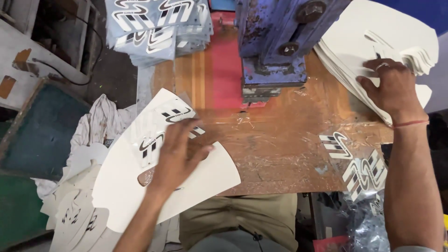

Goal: The recorder is applying decorative stickers to white shoe upper parts using an industrial press machine.

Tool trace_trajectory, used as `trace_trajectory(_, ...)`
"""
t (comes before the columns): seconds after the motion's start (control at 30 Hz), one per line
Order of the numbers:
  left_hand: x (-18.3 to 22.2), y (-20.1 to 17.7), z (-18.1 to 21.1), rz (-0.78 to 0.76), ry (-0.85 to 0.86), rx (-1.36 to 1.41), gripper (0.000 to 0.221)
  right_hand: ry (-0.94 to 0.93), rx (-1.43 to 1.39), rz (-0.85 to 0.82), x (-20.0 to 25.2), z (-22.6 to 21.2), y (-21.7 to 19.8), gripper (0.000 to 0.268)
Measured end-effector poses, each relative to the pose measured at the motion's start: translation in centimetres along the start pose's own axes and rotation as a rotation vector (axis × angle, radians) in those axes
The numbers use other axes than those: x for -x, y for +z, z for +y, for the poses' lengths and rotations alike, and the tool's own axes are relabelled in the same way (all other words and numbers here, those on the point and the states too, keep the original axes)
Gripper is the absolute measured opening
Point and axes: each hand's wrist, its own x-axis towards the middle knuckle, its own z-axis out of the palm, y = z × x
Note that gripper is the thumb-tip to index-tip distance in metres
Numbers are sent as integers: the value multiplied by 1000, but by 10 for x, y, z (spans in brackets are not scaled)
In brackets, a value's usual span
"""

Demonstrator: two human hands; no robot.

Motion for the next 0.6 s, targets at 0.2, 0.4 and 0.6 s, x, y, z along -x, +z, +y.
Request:
trace_trajectory(0.2,28,45,17,-146,116,44,59,52,204,41,4,-19,11,14)
trace_trajectory(0.4,40,66,23,-270,173,-17,51,69,123,133,-2,4,2,14)
trace_trajectory(0.6,33,61,20,-275,134,8,48,235,99,535,89,-56,-27,18)
